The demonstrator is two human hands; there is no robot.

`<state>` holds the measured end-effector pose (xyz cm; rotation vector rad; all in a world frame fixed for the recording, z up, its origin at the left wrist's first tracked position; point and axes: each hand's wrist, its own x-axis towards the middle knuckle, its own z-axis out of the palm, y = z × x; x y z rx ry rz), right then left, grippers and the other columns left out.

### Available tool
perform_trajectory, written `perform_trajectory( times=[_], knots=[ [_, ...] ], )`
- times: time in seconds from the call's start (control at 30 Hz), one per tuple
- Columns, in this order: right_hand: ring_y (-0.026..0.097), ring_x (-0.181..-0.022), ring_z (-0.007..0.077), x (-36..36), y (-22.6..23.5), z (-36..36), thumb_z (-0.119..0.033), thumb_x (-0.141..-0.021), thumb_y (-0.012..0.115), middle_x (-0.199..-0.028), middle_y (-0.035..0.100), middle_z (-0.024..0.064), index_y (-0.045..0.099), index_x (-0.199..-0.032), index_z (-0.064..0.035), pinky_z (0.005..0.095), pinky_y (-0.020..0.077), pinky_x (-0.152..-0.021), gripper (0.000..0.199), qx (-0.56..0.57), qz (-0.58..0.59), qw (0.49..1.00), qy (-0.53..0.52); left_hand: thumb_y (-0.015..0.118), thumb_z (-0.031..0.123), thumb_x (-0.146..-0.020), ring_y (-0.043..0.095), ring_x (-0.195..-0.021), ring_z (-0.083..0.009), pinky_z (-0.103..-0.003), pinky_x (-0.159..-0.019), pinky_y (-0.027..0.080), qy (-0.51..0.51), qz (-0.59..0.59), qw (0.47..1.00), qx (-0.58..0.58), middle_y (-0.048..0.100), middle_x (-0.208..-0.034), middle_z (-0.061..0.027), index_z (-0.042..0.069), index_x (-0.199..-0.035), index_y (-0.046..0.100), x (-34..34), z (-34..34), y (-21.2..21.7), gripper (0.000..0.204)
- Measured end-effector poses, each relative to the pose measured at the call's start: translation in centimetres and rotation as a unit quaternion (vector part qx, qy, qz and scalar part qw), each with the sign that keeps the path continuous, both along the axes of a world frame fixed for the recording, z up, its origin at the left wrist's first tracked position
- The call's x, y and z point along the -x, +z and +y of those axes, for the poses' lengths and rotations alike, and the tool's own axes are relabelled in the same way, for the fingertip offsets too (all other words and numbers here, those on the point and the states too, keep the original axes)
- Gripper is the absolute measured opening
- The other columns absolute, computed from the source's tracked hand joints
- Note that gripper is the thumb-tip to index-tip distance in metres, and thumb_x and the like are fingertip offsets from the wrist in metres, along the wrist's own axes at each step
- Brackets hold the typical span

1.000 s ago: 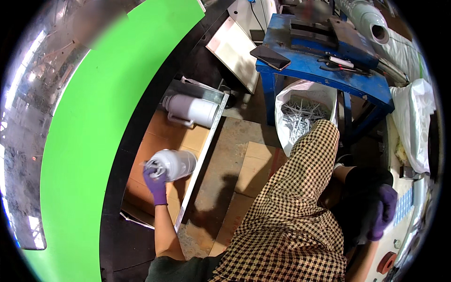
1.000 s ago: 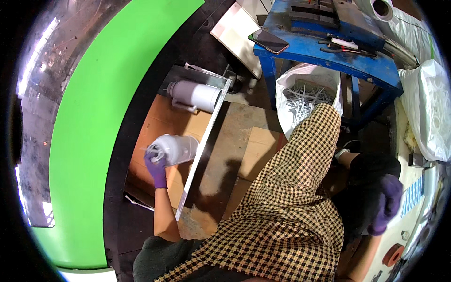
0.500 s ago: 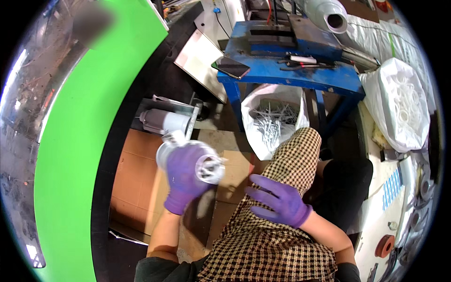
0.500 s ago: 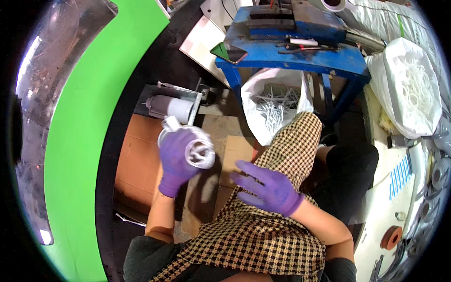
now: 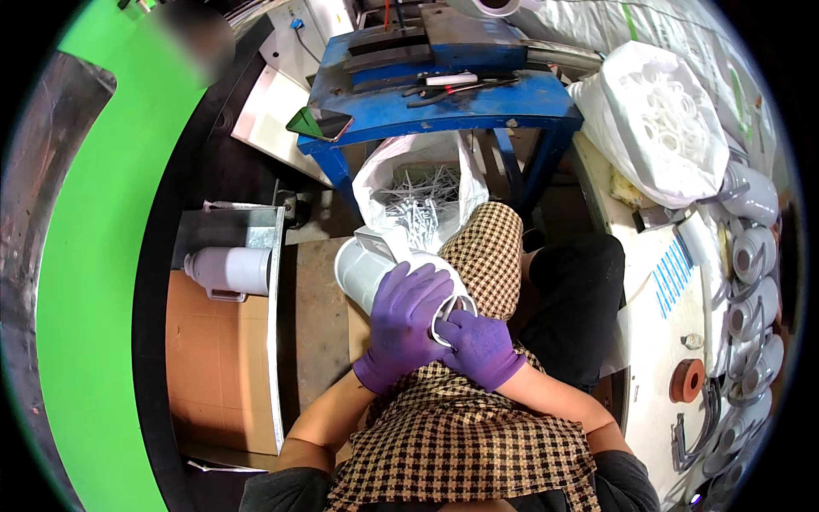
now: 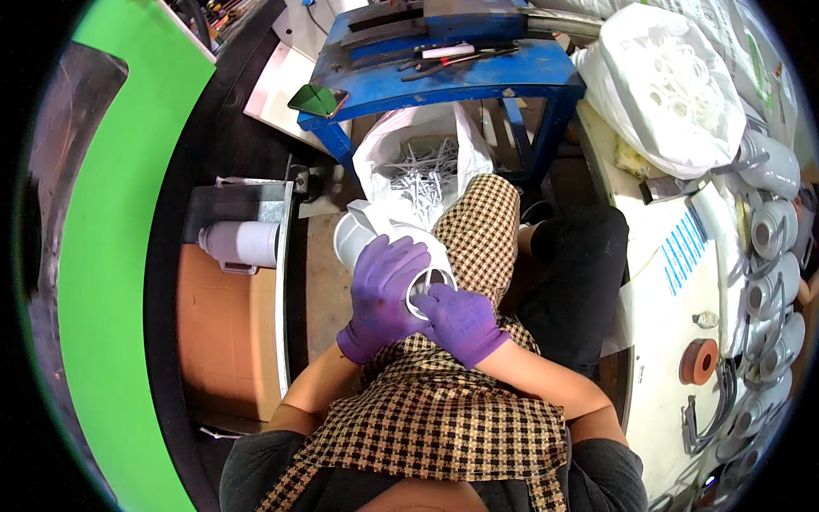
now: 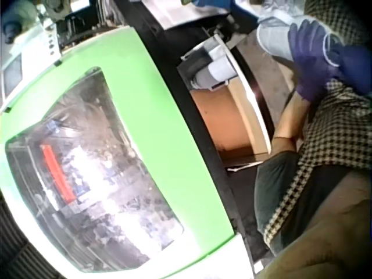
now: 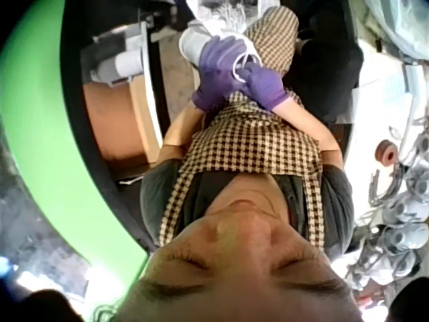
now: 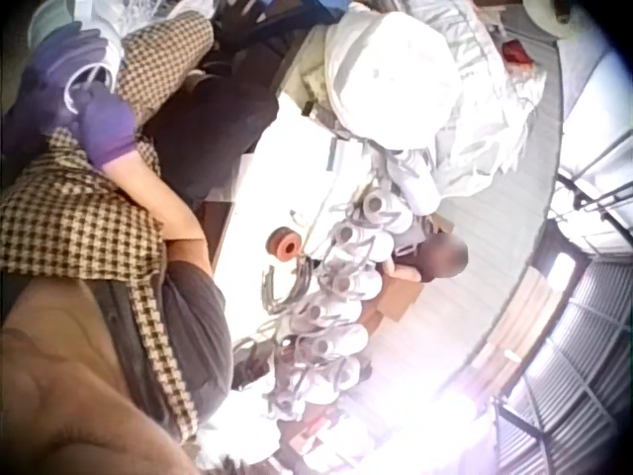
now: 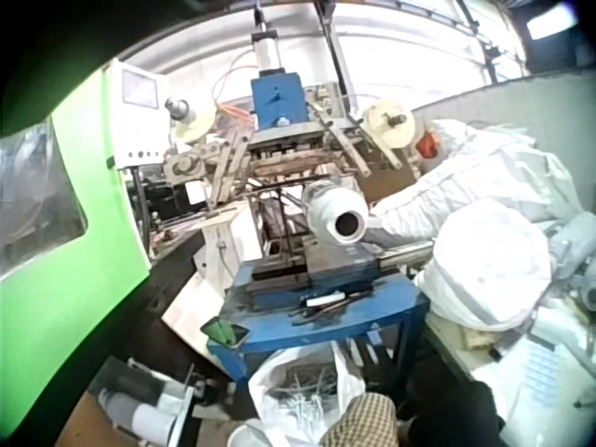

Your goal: The person assembles white plastic sprayers by inserting a grey hose into the nozzle, placing a white cap inside the opening, and attaching a handle to the side. The person repeats this process for multiple units, placing finished sprayers on the table.

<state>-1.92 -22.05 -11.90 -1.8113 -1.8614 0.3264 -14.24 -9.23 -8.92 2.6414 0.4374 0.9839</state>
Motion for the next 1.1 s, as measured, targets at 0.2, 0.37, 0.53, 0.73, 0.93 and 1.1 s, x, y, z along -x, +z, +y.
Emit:
perform_trajectory(
  times=[0.2,0.37,0.53,0.73,0.93,1.1],
  knots=[
    [0.071,-0.092,0.0394,0.5,6.2,-1.6,-0.025,-0.089,0.071,-0.152,0.040,0.0281,0.038,-0.152,-0.0068,0.0409,0.0593,-0.074,0.073,0.054,0.149,0.987,-0.035,0.081,0.026,-0.075,0.064,-0.117,-0.0321,-0.053,-0.109,0.042,0.013,-0.025,0.996,-0.081,0.069,-0.120,-0.0110,0.006,-0.114,0.070,-1.9,3.9,-1.3,0.045],
    [0.071,-0.095,0.0317,-1.0,5.1,-3.0,-0.021,-0.086,0.072,-0.152,0.045,0.0219,0.047,-0.148,-0.0071,0.0370,0.0589,-0.071,0.069,-0.151,0.097,0.983,-0.030,0.090,0.030,-0.065,0.061,-0.122,-0.0338,-0.053,-0.111,0.039,-0.034,-0.140,0.988,-0.061,0.068,-0.122,-0.0111,0.008,-0.116,0.067,-4.3,6.0,2.4,0.060],
    [0.068,-0.078,0.0217,-2.7,5.3,-2.6,-0.021,-0.084,0.070,-0.141,0.057,0.0154,0.050,-0.146,-0.0108,0.0314,0.0549,-0.062,0.066,-0.172,-0.069,0.975,-0.123,0.083,0.028,-0.070,0.061,-0.123,-0.0314,-0.054,-0.112,0.038,-0.096,-0.069,0.991,-0.069,0.066,-0.127,-0.0084,0.009,-0.116,0.067,-6.4,4.9,1.8,0.052],
    [0.068,-0.071,0.0355,-2.5,0.7,-2.1,-0.013,-0.086,0.059,-0.102,0.065,0.0164,0.055,-0.120,-0.0065,0.0459,0.0551,-0.063,0.035,0.027,0.050,0.985,-0.162,0.073,0.028,-0.081,0.065,-0.115,-0.0271,-0.051,-0.110,0.040,-0.132,-0.030,0.976,-0.170,0.071,-0.115,-0.0069,0.010,-0.110,0.069,-7.7,1.2,-0.5,0.033],
    [0.066,-0.108,0.0398,-3.9,2.2,-0.4,-0.013,-0.089,0.059,-0.120,0.067,0.0221,0.057,-0.134,-0.0050,0.0467,0.0531,-0.093,0.045,-0.050,0.341,0.934,-0.096,0.078,0.030,-0.082,0.063,-0.118,-0.0320,-0.053,-0.110,0.040,-0.105,-0.056,0.980,-0.160,0.068,-0.119,-0.0121,0.007,-0.111,0.067,-9.3,3.9,0.0,0.039],
    [0.069,-0.106,0.0316,-11.1,5.0,-6.1,-0.016,-0.087,0.073,-0.114,0.072,0.0157,0.068,-0.120,-0.0043,0.0417,0.0550,-0.094,0.034,-0.357,0.204,0.908,-0.084,0.084,0.026,-0.073,0.056,-0.128,-0.0329,-0.045,-0.111,0.042,-0.003,-0.125,0.992,0.009,0.060,-0.137,-0.0164,0.000,-0.134,0.057,-7.0,12.5,-0.9,0.072]
  ],
)
